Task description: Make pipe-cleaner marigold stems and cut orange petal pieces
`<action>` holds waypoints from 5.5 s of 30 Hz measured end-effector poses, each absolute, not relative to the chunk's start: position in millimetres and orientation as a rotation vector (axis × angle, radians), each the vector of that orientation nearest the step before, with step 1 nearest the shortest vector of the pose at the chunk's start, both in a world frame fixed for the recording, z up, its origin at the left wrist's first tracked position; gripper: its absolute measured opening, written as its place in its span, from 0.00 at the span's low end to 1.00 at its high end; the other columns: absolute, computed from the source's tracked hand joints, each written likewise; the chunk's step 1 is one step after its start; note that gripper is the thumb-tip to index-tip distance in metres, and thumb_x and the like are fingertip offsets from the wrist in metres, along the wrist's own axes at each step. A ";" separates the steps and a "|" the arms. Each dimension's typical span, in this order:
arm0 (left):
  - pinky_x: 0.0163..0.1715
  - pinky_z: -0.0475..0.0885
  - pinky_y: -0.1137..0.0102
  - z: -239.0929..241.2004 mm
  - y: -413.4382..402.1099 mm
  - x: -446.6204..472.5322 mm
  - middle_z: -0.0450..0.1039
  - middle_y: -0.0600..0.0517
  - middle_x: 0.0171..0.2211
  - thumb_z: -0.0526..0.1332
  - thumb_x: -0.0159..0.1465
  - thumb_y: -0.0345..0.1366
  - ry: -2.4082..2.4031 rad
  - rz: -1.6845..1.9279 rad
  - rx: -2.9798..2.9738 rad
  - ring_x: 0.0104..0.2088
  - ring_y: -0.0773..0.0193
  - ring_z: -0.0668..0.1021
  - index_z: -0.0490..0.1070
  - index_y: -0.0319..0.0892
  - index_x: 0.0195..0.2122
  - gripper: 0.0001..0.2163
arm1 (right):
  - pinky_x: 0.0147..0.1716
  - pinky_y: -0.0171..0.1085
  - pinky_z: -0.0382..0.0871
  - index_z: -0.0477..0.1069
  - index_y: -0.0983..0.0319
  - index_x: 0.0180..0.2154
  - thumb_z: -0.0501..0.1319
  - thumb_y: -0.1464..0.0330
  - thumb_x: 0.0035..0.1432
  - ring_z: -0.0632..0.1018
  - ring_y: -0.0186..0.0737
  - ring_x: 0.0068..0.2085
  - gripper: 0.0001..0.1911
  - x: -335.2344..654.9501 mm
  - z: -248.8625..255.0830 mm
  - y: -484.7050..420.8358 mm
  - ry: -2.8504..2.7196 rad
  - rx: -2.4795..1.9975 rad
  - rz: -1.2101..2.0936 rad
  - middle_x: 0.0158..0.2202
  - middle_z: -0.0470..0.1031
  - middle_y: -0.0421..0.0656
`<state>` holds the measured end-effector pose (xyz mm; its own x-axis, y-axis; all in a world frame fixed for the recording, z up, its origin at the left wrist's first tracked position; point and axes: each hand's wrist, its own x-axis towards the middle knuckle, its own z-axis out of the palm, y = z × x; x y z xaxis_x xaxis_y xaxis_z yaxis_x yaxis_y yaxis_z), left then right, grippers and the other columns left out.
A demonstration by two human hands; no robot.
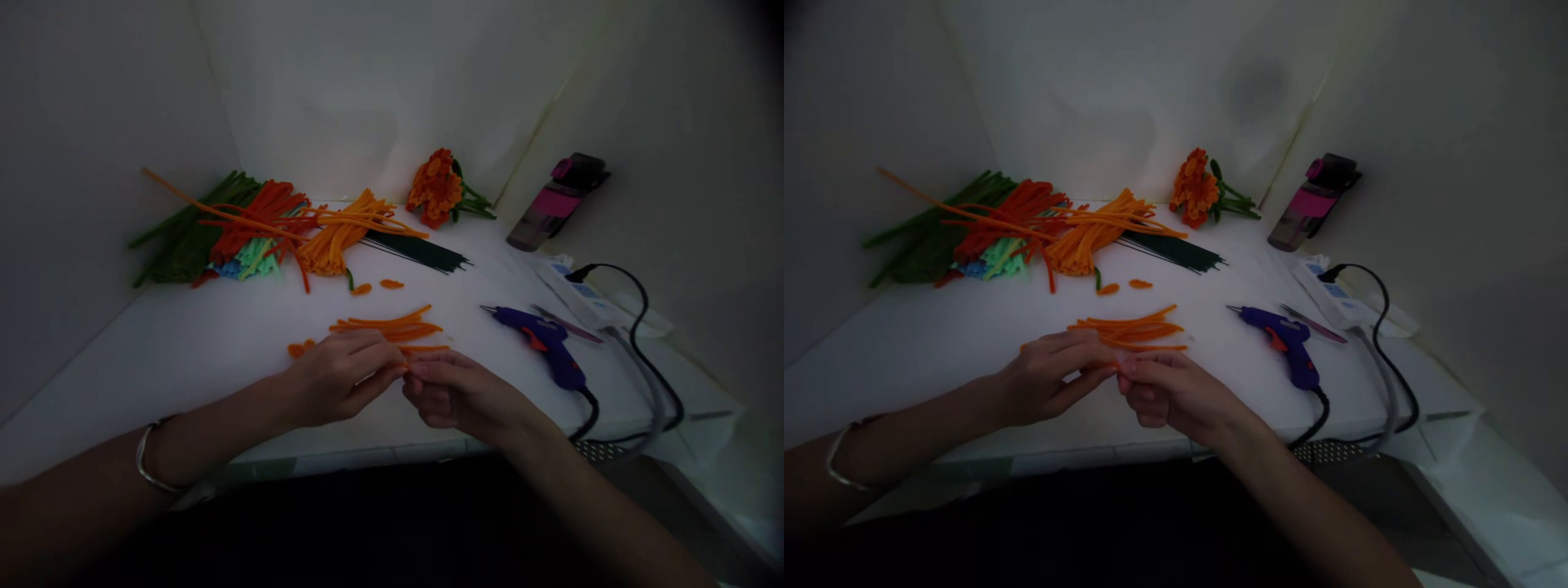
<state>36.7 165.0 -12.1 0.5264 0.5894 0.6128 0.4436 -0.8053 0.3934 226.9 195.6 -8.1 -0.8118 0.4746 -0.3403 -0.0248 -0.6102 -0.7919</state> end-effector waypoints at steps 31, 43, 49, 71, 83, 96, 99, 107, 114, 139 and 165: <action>0.22 0.61 0.76 -3.7 170.0 41.2 0.67 0.55 0.20 0.54 0.64 0.36 1.033 0.986 1.718 0.22 0.72 0.66 0.68 0.36 0.26 0.11 | 0.23 0.30 0.58 0.68 0.63 0.29 0.51 0.66 0.63 0.68 0.30 0.24 0.13 229.6 -2.0 195.9 -2.361 -0.844 0.805 0.23 0.68 0.38; 0.24 0.61 0.75 -5.5 167.9 40.3 0.63 0.56 0.21 0.51 0.65 0.34 0.961 1.002 1.932 0.23 0.72 0.66 0.64 0.38 0.26 0.11 | 0.24 0.31 0.55 0.68 0.62 0.27 0.51 0.66 0.62 0.64 0.29 0.25 0.14 230.7 -3.5 192.4 -2.133 -0.844 1.189 0.21 0.62 0.36; 0.21 0.59 0.76 -8.2 164.8 41.0 0.62 0.56 0.20 0.53 0.63 0.32 0.975 1.062 2.013 0.21 0.72 0.64 0.64 0.38 0.26 0.09 | 0.17 0.31 0.44 0.65 0.63 0.23 0.55 0.64 0.59 0.55 0.27 0.19 0.14 222.1 -18.1 190.2 -1.597 -0.826 1.772 0.17 0.54 0.33; 0.23 0.61 0.75 -5.3 170.8 37.0 0.64 0.56 0.20 0.52 0.65 0.35 1.106 1.072 1.980 0.21 0.72 0.65 0.64 0.38 0.25 0.12 | 0.16 0.28 0.44 0.65 0.65 0.22 0.55 0.64 0.58 0.52 0.25 0.17 0.15 226.5 -12.1 202.6 -1.150 -0.682 2.327 0.16 0.52 0.33; 0.39 0.71 0.68 -17.8 174.2 31.8 0.74 0.49 0.34 0.55 0.63 0.29 0.884 1.217 2.954 0.35 0.64 0.74 0.67 0.39 0.39 0.05 | 0.14 0.25 0.43 0.63 0.66 0.22 0.57 0.68 0.57 0.48 0.25 0.17 0.13 224.8 -11.8 195.4 -0.754 -0.612 2.684 0.15 0.45 0.30; 0.29 0.69 0.72 -16.2 161.3 36.9 0.72 0.52 0.26 0.57 0.61 0.28 0.861 1.367 2.704 0.27 0.66 0.72 0.66 0.41 0.33 0.02 | 0.13 0.27 0.43 0.63 0.63 0.22 0.54 0.64 0.58 0.49 0.26 0.15 0.15 220.4 -1.3 171.4 -1.332 -0.720 2.208 0.13 0.48 0.30; 0.24 0.65 0.75 -13.8 157.5 43.3 0.68 0.54 0.21 0.56 0.61 0.27 0.898 1.384 2.440 0.22 0.71 0.69 0.66 0.40 0.29 0.04 | 0.18 0.30 0.53 0.65 0.63 0.24 0.52 0.67 0.60 0.60 0.29 0.19 0.13 224.1 -4.5 171.6 -2.022 -0.756 1.234 0.17 0.59 0.36; 0.16 0.58 0.78 -5.0 162.5 48.8 0.61 0.58 0.14 0.54 0.63 0.37 0.997 0.937 1.675 0.16 0.74 0.62 0.65 0.38 0.24 0.12 | 0.29 0.36 0.61 0.70 0.61 0.32 0.52 0.73 0.60 0.68 0.37 0.29 0.10 243.3 -14.0 198.7 -2.576 -0.411 -0.183 0.26 0.71 0.43; 0.23 0.62 0.76 -5.1 166.9 42.9 0.68 0.55 0.20 0.56 0.62 0.37 1.113 1.004 1.925 0.22 0.72 0.67 0.67 0.38 0.25 0.11 | 0.26 0.31 0.60 0.67 0.62 0.32 0.51 0.68 0.63 0.68 0.31 0.26 0.10 234.5 -1.0 196.3 -2.465 -0.657 0.494 0.24 0.68 0.39; 0.19 0.52 0.73 14.1 205.1 -21.7 0.60 0.53 0.15 0.49 0.62 0.44 1.663 -0.004 2.239 0.16 0.69 0.61 0.60 0.40 0.17 0.19 | 0.27 0.34 0.62 0.59 0.60 0.37 0.52 0.71 0.60 0.69 0.35 0.29 0.03 248.8 -5.9 219.0 -2.325 -1.057 0.278 0.31 0.68 0.41; 0.18 0.61 0.80 -7.6 183.3 30.9 0.68 0.56 0.17 0.62 0.58 0.40 0.551 1.040 1.064 0.17 0.75 0.68 0.70 0.38 0.28 0.10 | 0.33 0.29 0.66 0.75 0.56 0.38 0.65 0.72 0.50 0.73 0.29 0.33 0.11 225.5 -12.4 192.4 -1.281 -0.369 2.103 0.35 0.75 0.39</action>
